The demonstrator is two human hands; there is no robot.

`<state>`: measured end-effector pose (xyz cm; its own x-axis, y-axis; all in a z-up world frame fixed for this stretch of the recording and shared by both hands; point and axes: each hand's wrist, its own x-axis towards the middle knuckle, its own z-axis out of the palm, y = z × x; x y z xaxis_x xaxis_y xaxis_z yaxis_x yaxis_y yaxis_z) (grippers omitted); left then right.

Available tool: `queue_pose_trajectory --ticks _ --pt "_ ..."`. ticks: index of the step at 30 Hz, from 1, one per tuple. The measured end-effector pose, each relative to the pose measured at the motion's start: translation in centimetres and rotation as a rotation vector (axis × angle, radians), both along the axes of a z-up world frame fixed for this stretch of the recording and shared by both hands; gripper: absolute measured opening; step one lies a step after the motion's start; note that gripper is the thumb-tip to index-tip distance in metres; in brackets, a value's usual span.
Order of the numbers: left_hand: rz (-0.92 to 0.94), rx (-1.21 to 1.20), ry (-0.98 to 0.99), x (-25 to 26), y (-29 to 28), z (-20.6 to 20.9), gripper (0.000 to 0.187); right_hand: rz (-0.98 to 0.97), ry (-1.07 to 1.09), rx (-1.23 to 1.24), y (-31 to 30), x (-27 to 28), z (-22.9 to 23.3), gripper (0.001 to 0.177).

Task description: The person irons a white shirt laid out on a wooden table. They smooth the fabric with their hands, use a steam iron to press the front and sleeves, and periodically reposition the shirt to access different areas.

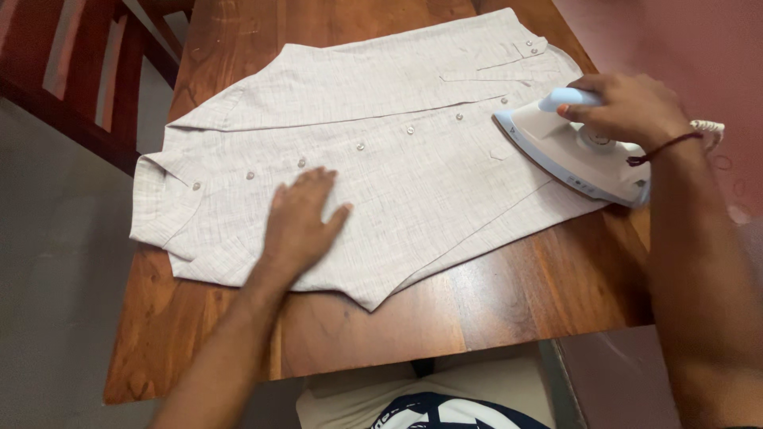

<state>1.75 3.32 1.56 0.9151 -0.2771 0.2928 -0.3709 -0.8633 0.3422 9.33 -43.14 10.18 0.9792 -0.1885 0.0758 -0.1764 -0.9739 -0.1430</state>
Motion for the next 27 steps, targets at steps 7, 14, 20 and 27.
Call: queue_pose_trajectory --ticks 7,14,20,27 --pt "0.141 -0.191 -0.096 1.6 4.6 1.3 0.053 0.025 0.047 -0.083 2.5 -2.1 1.6 0.056" --pt "0.261 -0.060 -0.027 3.9 7.4 0.0 0.057 0.219 0.106 0.064 9.8 -5.8 5.6 0.055" --pt "0.275 0.043 -0.085 5.8 10.6 -1.1 0.056 0.649 0.158 0.052 18.7 -8.0 6.7 0.043" --pt "0.289 0.020 -0.069 6.0 11.5 -2.9 0.058 0.925 0.141 -0.029 26.6 -9.1 5.8 0.044"
